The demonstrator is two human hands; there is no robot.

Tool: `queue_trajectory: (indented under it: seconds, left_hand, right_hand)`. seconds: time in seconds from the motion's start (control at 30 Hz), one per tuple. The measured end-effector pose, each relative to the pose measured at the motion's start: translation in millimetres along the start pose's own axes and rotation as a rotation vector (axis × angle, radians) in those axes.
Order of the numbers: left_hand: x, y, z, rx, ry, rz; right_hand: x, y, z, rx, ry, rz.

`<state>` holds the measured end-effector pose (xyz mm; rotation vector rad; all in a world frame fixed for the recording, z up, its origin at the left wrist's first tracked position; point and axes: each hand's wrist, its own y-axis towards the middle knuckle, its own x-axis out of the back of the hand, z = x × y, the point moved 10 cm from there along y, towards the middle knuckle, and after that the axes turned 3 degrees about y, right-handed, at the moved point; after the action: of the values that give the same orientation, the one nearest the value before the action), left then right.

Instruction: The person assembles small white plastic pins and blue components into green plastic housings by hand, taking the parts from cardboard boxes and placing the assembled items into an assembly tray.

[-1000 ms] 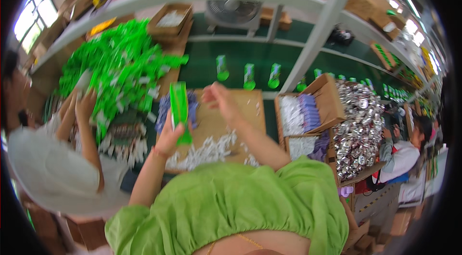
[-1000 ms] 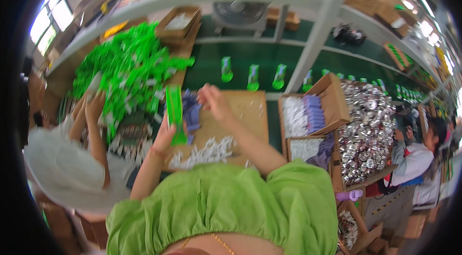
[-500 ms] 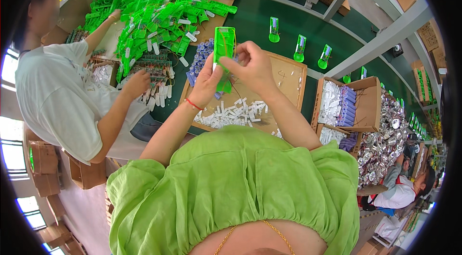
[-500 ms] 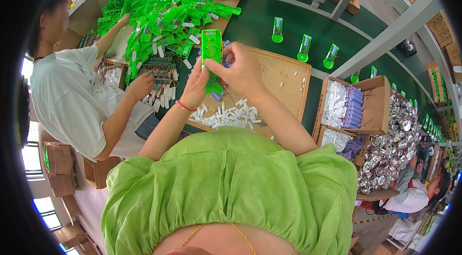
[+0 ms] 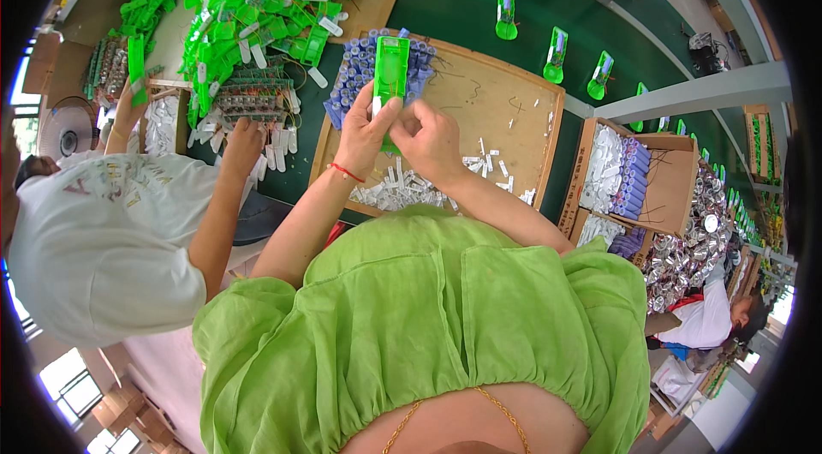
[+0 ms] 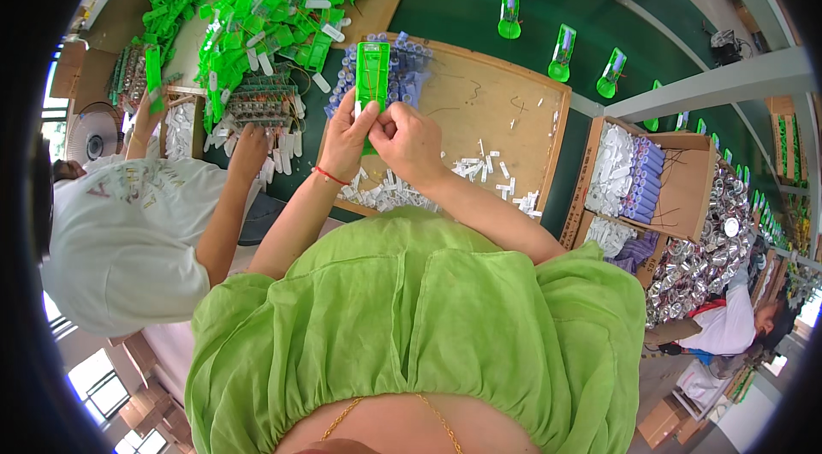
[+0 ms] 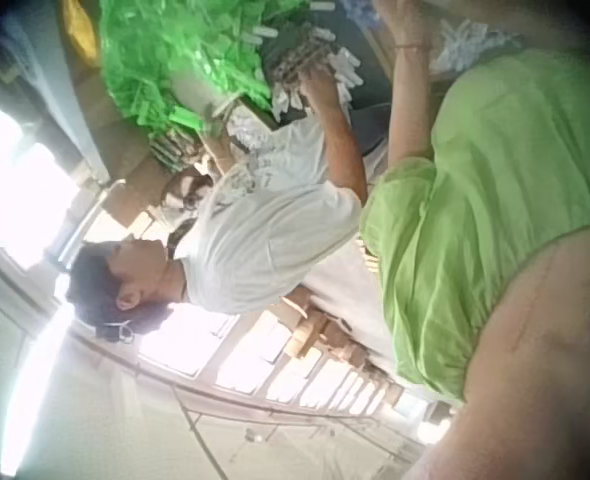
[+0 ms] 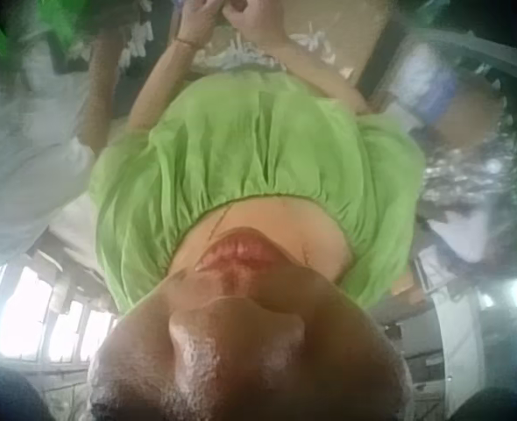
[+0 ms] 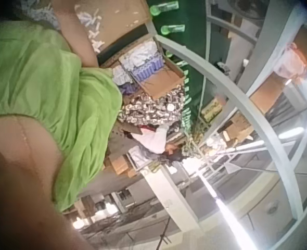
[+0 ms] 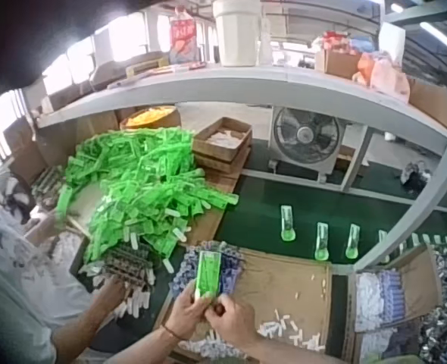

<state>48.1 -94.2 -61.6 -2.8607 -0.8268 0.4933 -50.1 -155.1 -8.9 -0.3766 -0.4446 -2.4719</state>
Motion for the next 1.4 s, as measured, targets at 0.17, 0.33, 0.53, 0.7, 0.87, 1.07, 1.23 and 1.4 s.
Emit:
queue_trajectory:
  seconds: [0.17,0.33,0.53,0.7,0.87,1.07,1.23,1.4]
  left_hand:
    - [53.7,2.1,31.4,0.148,0.02,-0.108]
    - [99.5,3.6,27.9,0.163,-0.048,-0.164]
    - [83.9,8.0,52.0,0.249,-0.055,-0.153]
    - [51.7,15.0,47.5,0.244,-0.006,-0.041]
    - [-5.6,17.8,43.6,0.206,0.061,0.114]
    - [-56.6,-4.1,25.5,0.134,0.147,0.263]
    - [-73.2,-24.1,28.5,0.186,0.109,0.293]
    - [-69.3,-34.0,41.4,0.286,-0.119,0.204]
  right_hand:
    - [-13.7,0.1,-44.0,0.011,0.14,0.015]
    - [1.1,1.9,-191.8,-0.253,-0.102,0.031]
    - [-47.0,-2.3,-182.2,-0.142,-0.411,0.295]
    - [19.2,-5.9,-175.8,-0.304,0.341,0.113]
    - [71.6,19.5,-76.9,-0.217,0.631,-0.046]
    - [93.9,19.0,-17.2,0.074,0.414,-0.185]
    - [95.8,3.3,-13.1,0.199,0.184,-0.237]
    - [92.1,0.2,-13.8,0.309,-0.003,-0.241]
